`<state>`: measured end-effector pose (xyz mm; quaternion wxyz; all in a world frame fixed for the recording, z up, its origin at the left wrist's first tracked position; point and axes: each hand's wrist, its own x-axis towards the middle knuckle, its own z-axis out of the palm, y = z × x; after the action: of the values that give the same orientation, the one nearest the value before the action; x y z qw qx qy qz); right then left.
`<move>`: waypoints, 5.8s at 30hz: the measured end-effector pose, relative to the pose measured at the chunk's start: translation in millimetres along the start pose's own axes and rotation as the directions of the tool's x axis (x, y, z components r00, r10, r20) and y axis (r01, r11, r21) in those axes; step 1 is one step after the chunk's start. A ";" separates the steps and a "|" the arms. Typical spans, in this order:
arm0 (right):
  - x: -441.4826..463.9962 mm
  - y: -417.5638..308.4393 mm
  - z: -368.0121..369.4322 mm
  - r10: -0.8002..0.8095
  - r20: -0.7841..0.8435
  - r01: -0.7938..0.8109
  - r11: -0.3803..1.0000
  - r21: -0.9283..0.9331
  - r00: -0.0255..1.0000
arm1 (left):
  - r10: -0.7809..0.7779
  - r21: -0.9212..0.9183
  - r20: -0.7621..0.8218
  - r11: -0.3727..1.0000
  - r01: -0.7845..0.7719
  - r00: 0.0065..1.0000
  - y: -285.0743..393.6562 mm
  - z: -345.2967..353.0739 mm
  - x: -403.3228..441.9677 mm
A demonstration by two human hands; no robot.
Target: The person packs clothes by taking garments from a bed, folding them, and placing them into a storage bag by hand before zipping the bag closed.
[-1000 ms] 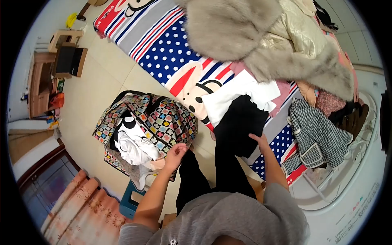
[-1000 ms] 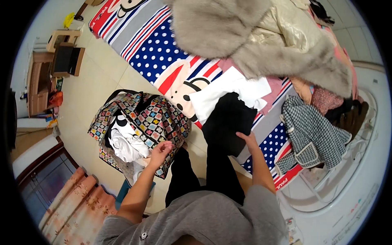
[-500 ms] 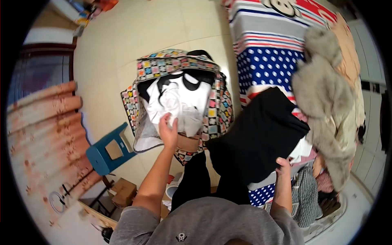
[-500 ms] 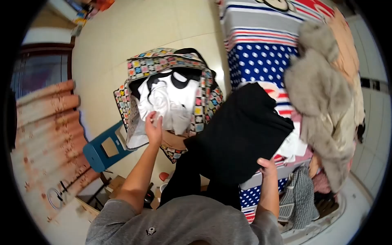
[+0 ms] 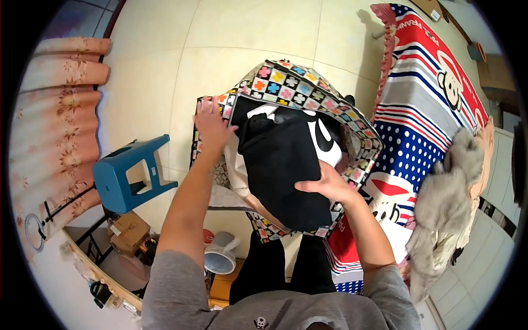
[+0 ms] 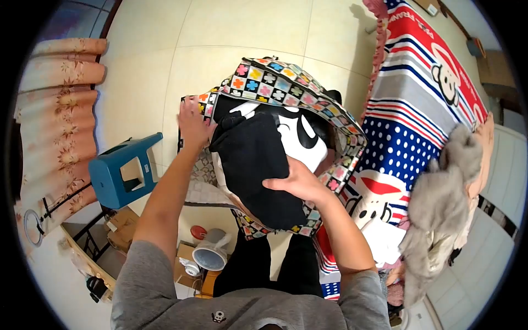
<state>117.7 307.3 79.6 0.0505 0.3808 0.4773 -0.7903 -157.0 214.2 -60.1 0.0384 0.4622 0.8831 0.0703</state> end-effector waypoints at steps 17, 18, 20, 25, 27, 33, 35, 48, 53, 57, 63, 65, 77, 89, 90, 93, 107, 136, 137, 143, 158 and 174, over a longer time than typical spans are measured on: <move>100.8 12.1 -3.3 0.147 0.201 -0.152 0.988 0.011 0.968 | -0.078 -0.166 0.068 0.982 0.088 0.995 -17.3 -3.3 73.2; 113.8 8.1 1.4 0.107 0.239 -0.107 0.994 -0.011 0.965 | -0.049 -0.154 0.106 0.986 0.065 0.993 -13.2 -11.0 83.0; 146.4 -3.2 -5.2 0.217 0.233 -0.186 0.971 -0.149 0.948 | -0.024 -0.148 0.133 0.988 0.044 0.991 -7.9 -25.7 95.0; 199.4 23.8 -66.0 0.046 -0.376 -0.140 0.964 -0.226 0.925 | -0.079 -0.229 0.158 0.967 0.115 0.984 6.0 -28.2 91.3; 226.5 64.2 -84.8 -0.110 -0.541 -0.053 0.959 -0.278 0.834 | -0.101 -0.260 0.157 0.955 0.140 0.982 16.7 -24.3 90.4; 151.9 10.5 30.9 -0.614 -0.097 0.035 0.198 -0.980 0.784 | -0.155 -0.329 0.238 0.916 0.229 0.959 27.8 -22.4 88.8; 159.5 53.2 32.0 -0.433 -0.001 0.004 0.010 -1.000 0.901 | -0.103 -0.391 0.270 0.897 0.207 0.957 36.0 -22.4 69.0; 220.3 98.3 -33.2 -0.523 0.009 0.102 0.149 -0.984 0.852 | 0.211 -0.262 -0.368 0.911 -0.318 0.906 49.7 -23.7 40.3; 164.5 94.4 -35.8 -0.595 -0.195 0.156 0.486 -0.860 0.780 | 0.075 -0.528 -0.023 0.846 -0.076 0.997 131.5 -23.1 -70.0; -0.9 110.8 -44.3 -0.769 -0.451 0.459 0.635 -0.621 0.454 | 0.532 -0.146 0.346 0.844 -0.516 0.773 139.5 83.0 -138.0; -215.8 243.8 -87.3 -0.012 -0.998 0.238 0.971 0.002 0.061 | 0.403 -0.162 0.457 0.914 -0.372 0.793 172.0 59.9 -129.2; -268.8 335.3 -101.1 0.038 -0.953 -0.074 0.995 0.063 -0.302 | 0.405 -0.222 0.510 0.914 -0.340 0.759 158.7 56.0 -112.7; -325.3 480.5 -150.7 0.708 -0.702 0.962 0.131 0.240 0.079 | 0.590 -0.782 0.443 0.623 -0.031 0.676 415.5 -52.0 -270.1; -397.3 366.7 -131.5 0.340 -0.909 0.896 0.284 0.341 0.239 | 0.632 -0.720 0.691 0.644 0.258 0.353 418.0 -68.7 -316.8; -403.7 339.7 -120.0 0.353 -0.902 0.859 0.349 0.375 0.250 | 0.651 -0.715 0.699 0.619 0.326 0.296 415.7 -75.6 -312.2; -402.9 287.5 -87.1 0.167 -0.943 0.762 0.556 0.331 0.288 | 0.751 -0.758 0.621 0.505 0.412 0.223 400.9 -91.5 -292.5; -386.6 119.8 -23.3 -0.591 -0.447 0.250 0.748 -0.615 0.672 | 0.719 -0.067 0.676 0.276 0.959 -0.160 415.4 -160.0 -191.8; -387.2 19.9 -1.1 -0.640 0.187 0.660 0.668 -0.345 0.745 | 0.286 -0.412 0.674 -0.619 0.668 0.681 200.5 -314.9 -247.2; -378.3 17.4 2.4 -0.655 0.186 0.676 0.667 -0.313 0.733 | 0.275 -0.393 0.708 -0.612 0.686 0.651 195.9 -309.4 -241.7; -276.1 26.9 9.8 -0.421 0.095 0.416 0.906 0.074 0.902 | 0.306 -0.485 0.700 -0.459 0.744 0.645 151.3 -216.0 -178.7; -26.9 128.3 18.6 -0.381 -0.572 -0.282 0.594 -0.754 0.726 | 0.190 -0.387 0.182 0.916 -0.107 0.965 102.4 -84.6 -155.6; -27.7 281.8 55.8 0.613 -0.057 -0.224 0.200 -0.954 0.788 | 0.402 -0.029 0.489 0.894 -0.446 0.774 222.3 26.5 -121.8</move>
<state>231.3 103.3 -89.9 0.5552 0.2562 0.6959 -0.3767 96.2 241.6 -50.4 0.2201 0.6532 0.7201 -0.0795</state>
